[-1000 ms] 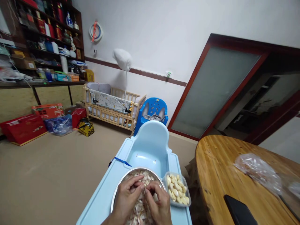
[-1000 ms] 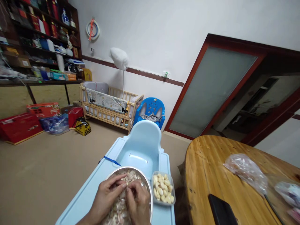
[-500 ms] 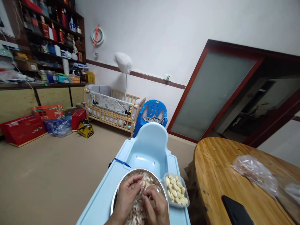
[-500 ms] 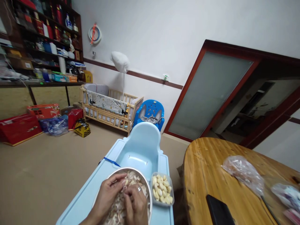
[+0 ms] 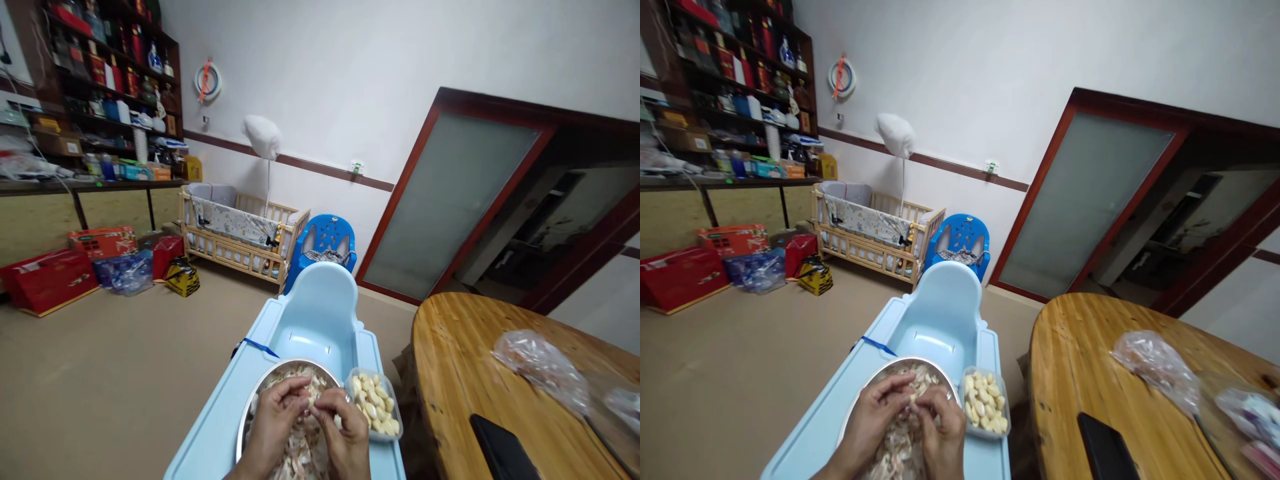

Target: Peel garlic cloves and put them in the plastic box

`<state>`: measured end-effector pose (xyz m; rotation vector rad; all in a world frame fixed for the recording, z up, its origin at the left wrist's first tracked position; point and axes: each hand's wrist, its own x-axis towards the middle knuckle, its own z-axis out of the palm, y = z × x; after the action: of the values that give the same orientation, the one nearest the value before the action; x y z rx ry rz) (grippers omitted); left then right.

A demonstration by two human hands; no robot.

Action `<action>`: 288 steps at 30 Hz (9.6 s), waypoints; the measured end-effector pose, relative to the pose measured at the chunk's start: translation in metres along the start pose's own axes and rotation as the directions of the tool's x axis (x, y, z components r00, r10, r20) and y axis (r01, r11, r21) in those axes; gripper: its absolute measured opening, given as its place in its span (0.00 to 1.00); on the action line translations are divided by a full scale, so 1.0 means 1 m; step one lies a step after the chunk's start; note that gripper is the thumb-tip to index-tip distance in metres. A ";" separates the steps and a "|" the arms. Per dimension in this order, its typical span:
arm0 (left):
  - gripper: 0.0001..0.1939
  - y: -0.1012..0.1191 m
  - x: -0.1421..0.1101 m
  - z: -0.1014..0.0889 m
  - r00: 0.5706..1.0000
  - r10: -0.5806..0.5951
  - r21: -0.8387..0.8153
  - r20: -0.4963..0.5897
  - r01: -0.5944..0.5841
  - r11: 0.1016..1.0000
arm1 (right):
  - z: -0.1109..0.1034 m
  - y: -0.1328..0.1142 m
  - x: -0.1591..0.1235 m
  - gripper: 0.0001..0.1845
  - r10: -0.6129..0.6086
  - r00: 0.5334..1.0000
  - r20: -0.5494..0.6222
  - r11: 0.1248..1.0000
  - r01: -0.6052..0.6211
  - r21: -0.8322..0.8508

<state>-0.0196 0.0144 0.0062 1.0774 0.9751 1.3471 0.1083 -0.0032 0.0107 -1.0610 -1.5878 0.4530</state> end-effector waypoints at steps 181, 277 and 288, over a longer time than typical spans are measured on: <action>0.13 0.007 0.005 0.014 0.836 0.419 0.596 0.354 -0.547 0.588 | -0.002 0.003 -0.009 0.09 0.522 0.844 0.125 0.681 -0.500 0.535; 0.12 0.003 0.002 0.013 0.742 0.490 0.510 0.458 -0.670 0.539 | -0.007 0.014 -0.011 0.14 0.580 0.814 0.040 0.633 -0.481 0.606; 0.15 0.004 0.004 0.013 0.754 0.493 0.452 0.434 -0.656 0.605 | -0.003 0.019 -0.015 0.13 0.510 0.853 0.112 0.704 -0.489 0.516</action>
<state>-0.0074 0.0181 0.0133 2.1570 0.8770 1.3714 0.1184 -0.0060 -0.0109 -1.0398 -1.0111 1.1671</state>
